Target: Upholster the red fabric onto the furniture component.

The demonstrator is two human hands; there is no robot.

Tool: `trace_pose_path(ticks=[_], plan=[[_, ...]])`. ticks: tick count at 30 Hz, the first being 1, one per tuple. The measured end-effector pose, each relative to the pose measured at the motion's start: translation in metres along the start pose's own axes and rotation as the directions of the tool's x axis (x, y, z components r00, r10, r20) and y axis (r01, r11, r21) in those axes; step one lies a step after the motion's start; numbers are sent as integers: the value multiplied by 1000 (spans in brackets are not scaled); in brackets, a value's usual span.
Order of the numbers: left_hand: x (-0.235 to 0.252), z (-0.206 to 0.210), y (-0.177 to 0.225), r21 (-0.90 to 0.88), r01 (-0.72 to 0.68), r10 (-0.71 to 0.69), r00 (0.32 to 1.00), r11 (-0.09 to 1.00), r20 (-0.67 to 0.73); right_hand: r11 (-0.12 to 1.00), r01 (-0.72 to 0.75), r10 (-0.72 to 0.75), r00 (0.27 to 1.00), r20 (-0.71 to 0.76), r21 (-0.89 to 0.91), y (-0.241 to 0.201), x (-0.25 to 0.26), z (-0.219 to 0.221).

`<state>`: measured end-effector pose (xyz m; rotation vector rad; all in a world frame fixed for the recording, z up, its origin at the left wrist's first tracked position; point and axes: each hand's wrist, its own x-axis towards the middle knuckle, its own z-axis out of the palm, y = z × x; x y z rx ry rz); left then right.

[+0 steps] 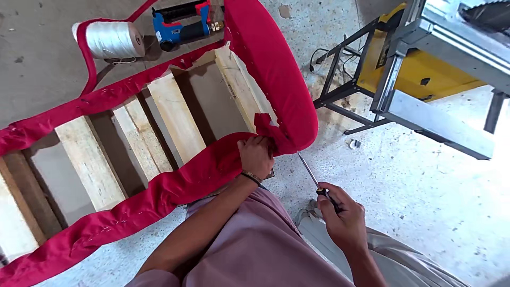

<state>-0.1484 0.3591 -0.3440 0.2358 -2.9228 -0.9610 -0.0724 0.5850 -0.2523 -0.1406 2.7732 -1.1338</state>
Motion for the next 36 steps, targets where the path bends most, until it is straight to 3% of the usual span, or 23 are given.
trace_pose_path(ticks=[2, 4, 8, 9, 13, 17, 21, 25, 28, 31, 34, 36], plan=[[-10, 12, -3, 29, -136, 139, 984, 990, -109, 1000, -5, 5, 1000, -12, 9, 6, -2, -3], [-12, 15, -8, 64, -198, 205, 970, 978, -130, 1000, -14, 14, 1000, -17, 19, 11, -3, -3], [-1, 0, 2, -12, 62, -62, 998, 998, 7, 1000, -12, 11, 1000, 17, 22, 15, -3, -2], [-4, 3, 4, -8, 54, -54, 998, 999, -14, 1000, -19, 18, 1000, 24, 16, 16, -6, -3], [-16, 19, -6, 42, -188, 193, 970, 981, -146, 999, -45, 45, 999, 24, 7, 26, -12, -6], [-3, 8, -2, -27, 14, -16, 996, 1000, -86, 999, -40, 41, 998, 40, -7, 29, -10, -2], [-15, 20, -5, 67, -181, 190, 965, 981, -180, 999, -41, 42, 998, 36, -15, 29, -15, -4], [-7, 15, -4, 32, -49, 53, 986, 998, -159, 998, -51, 51, 998, 24, -26, 32, -15, -1], [-13, 22, -9, 61, -154, 163, 969, 986, -188, 998, -53, 54, 998, 34, -35, 33, -21, -2], [-7, 14, -3, 25, -17, 20, 990, 1000, -142, 996, -60, 61, 998, 27, -60, 32, -19, 2], [-13, 22, -6, 53, -101, 110, 975, 993, -193, 994, -92, 93, 996, 14, -61, 34, -26, 1], [-11, 18, -4, 38, -39, 45, 985, 999, -165, 994, -89, 90, 996, 19, -57, 35, -27, 5]])
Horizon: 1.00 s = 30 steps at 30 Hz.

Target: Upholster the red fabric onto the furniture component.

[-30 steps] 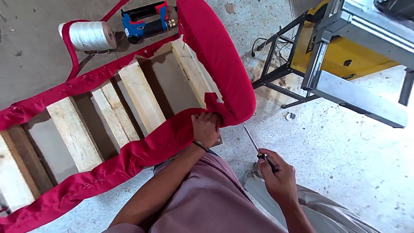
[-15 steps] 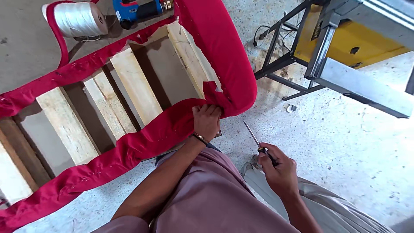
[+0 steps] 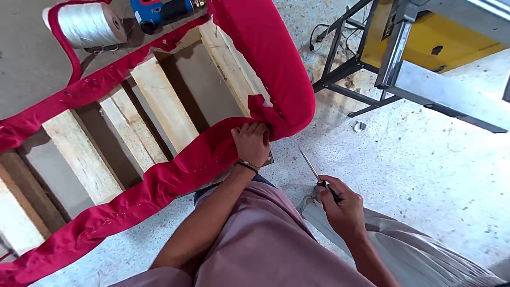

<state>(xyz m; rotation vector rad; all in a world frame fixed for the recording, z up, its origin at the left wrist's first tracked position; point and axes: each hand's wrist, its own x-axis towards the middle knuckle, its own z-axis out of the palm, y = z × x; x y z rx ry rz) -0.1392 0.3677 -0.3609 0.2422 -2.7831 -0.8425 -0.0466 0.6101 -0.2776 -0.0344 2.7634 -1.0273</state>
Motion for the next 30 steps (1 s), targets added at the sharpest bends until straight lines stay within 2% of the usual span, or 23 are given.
trace_pose_path(ticks=[1, 2, 4, 5, 8, 11, 14, 15, 18, 20, 22, 26, 27, 28, 30], plan=[[2, 0, 2, -3, 39, -39, 999, 999, 4, 1000, 5, -5, 1000, -1, 0, 0, 0, 2], [0, 2, 3, 3, 21, -21, 1000, 1000, -12, 1000, 4, -4, 1000, -3, -1, -1, -1, 2], [-4, 6, -2, 4, -97, 97, 995, 995, -34, 1000, -9, 9, 1000, -8, 0, 1, -5, 0], [-5, 4, -4, -4, -104, 104, 994, 995, -25, 1000, -20, 20, 1000, -4, 2, 2, -6, 0], [0, 4, 2, -16, 19, -20, 1000, 1000, -20, 1000, -22, 22, 1000, -3, -6, 3, -3, 3], [-7, 8, -2, -16, -122, 122, 992, 992, -37, 1000, -27, 27, 1000, -10, -1, 4, -7, -1], [1, 2, 0, -39, 21, -21, 1000, 999, 0, 1000, -20, 20, 1000, -6, -5, 4, -4, 5], [1, 4, 2, -37, 10, -10, 1000, 999, -14, 1000, -21, 21, 1000, -11, -5, 4, -4, 5], [-12, 10, 0, -21, -204, 203, 979, 979, -7, 1000, -21, 21, 1000, -3, 9, 7, -8, 2], [-13, 12, -4, -45, -223, 220, 973, 974, -67, 1000, -26, 26, 1000, -8, 3, 8, -6, 6], [-16, 10, 0, -151, -205, 188, 975, 967, -116, 999, -39, 39, 999, -19, 2, 11, -8, 5], [-46, -5, 19, -273, -339, 370, 926, 900, 70, 998, -58, 59, 998, -35, 26, 15, -10, -2], [-44, -9, 19, -262, -338, 367, 927, 904, 70, 998, -50, 51, 998, -47, 29, 15, -8, -2], [-36, -16, 17, -205, -283, 303, 950, 937, 71, 999, -34, 36, 998, -57, 30, 14, -7, -3], [-5, -42, 4, -53, -33, 42, 984, 998, 175, 999, 12, -10, 998, -59, 32, 7, -5, -2]])
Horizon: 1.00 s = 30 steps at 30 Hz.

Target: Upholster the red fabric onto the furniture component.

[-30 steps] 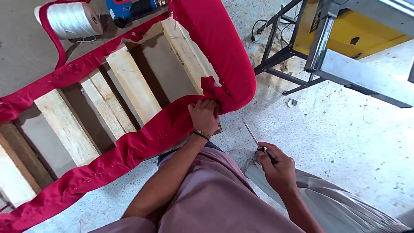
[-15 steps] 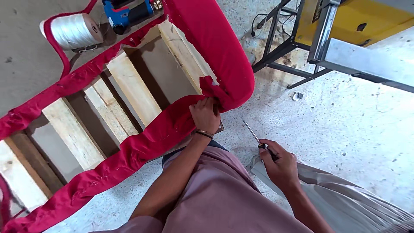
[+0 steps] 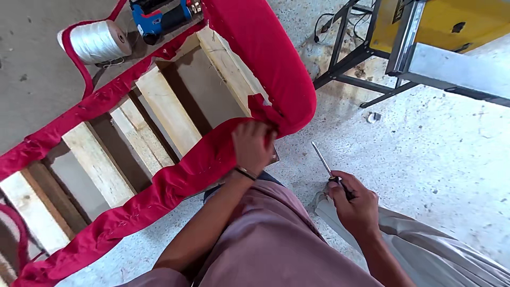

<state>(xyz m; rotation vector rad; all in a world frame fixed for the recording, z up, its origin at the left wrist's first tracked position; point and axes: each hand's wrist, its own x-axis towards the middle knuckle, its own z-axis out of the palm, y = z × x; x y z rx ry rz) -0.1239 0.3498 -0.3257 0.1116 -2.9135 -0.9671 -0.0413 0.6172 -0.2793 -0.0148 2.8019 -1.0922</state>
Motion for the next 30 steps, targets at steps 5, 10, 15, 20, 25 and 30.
trace_pose_path(ticks=[5, 10, 15, 20, 25, 30], plan=[[43, -45, -45, 118, 331, -351, 872, 936, 342, 999, 51, -51, 990, 134, -3, -35, 17, 25], [60, -43, -73, -44, 231, -187, 872, 972, 453, 996, 70, -50, 956, 289, -59, -62, 43, 47], [58, -29, -93, -79, 40, -9, 933, 996, 359, 987, 108, -62, 943, 326, -123, -79, 53, 56], [57, -27, -88, 26, 84, -88, 939, 996, 333, 950, 171, -81, 943, 323, -261, -91, 54, 59], [58, -29, -94, -64, 109, -84, 946, 992, 313, 861, 253, -112, 940, 321, -442, -102, 50, 59], [60, -27, -98, -89, 117, -84, 946, 989, 312, 897, 269, -126, 916, 381, -350, -86, 70, 66]])
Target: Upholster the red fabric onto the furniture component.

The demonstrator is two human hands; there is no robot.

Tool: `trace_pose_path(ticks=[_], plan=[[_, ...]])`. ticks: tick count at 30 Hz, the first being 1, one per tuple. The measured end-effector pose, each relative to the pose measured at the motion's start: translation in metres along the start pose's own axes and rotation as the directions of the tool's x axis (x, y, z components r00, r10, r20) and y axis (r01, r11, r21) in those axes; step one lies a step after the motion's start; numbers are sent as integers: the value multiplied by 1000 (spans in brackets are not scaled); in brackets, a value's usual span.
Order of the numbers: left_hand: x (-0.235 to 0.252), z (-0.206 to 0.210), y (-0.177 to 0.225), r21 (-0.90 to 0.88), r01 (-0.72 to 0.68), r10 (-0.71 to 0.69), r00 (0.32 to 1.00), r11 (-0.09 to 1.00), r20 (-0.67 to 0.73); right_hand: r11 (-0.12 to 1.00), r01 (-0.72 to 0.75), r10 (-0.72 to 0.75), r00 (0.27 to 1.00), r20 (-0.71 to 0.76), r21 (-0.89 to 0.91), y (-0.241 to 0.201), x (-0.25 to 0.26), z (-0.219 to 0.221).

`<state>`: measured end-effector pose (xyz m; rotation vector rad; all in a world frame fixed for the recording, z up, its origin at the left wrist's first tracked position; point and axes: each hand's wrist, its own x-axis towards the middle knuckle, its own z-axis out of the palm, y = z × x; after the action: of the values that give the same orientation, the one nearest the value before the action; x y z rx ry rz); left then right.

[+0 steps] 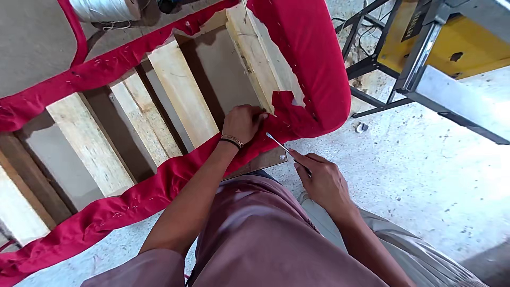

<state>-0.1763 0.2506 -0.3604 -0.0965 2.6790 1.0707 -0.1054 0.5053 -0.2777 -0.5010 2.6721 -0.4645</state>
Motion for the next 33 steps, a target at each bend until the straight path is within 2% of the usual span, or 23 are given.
trace_pose_path(ticks=[3, 4, 5, 6, 7, 8, 9, 10, 11, 12, 14, 15, 17, 19, 22, 26, 33], plan=[[4, 1, -4, -41, 42, -41, 999, 998, 23, 983, -32, 14, 995, 103, 183, 24, 19, 22], [5, -1, -3, -59, 58, -56, 998, 997, 31, 954, -32, -8, 991, 131, 298, 30, 24, 30], [5, -2, -3, -65, 68, -65, 997, 996, 43, 877, -33, -45, 988, 149, 480, 35, 24, 37], [5, -2, -2, -65, 71, -67, 996, 995, 54, 710, -16, -107, 986, 131, 704, 40, 19, 42], [4, -1, -2, -63, 67, -63, 996, 996, 60, 453, 28, -158, 986, 50, 891, 43, 12, 45], [5, -1, -2, -64, 64, -60, 996, 996, 58, 181, 66, -182, 983, -33, 981, 44, 3, 41], [5, -1, -2, -69, 62, -59, 997, 996, 52, -15, 80, -179, 981, -81, 997, 50, -6, 35], [3, 0, -4, -68, 59, -55, 997, 996, 48, -95, 78, -161, 983, -93, 992, 60, -18, 31], [1, -1, -5, -56, 56, -52, 997, 997, 56, -38, 46, -124, 991, -51, 998, 73, -32, 29], [-1, -4, -4, -25, 59, -57, 994, 998, 92, 154, -19, -68, 997, 30, 988, 84, -45, 27], [-5, -21, 4, 80, 114, -130, 963, 990, 238, 629, -132, 23, 988, 151, 766, 83, -54, 14], [-9, -30, 6, 117, 135, -164, 937, 984, 307, 785, -123, 46, 989, 141, 607, 71, -57, 8], [-18, -33, 5, 131, 94, -135, 924, 987, 358, 951, -20, 13, 1000, 24, 307, 40, -59, -1], [-18, -30, 3, 152, 40, -86, 946, 988, 314, 991, 54, -46, 997, -70, 123, 14, -46, -2], [-20, -24, 4, 155, 5, -41, 971, 988, 235, 998, 56, -58, 993, -101, -18, -9, -24, 0], [-26, -19, 3, 146, -20, -2, 988, 989, 153, 989, 56, -61, 997, -35, -138, -18, -11, -6], [-25, -18, -2, 101, -48, 37, 994, 994, 103, 951, 77, -51, 994, 94, -299, -36, -4, -27]])
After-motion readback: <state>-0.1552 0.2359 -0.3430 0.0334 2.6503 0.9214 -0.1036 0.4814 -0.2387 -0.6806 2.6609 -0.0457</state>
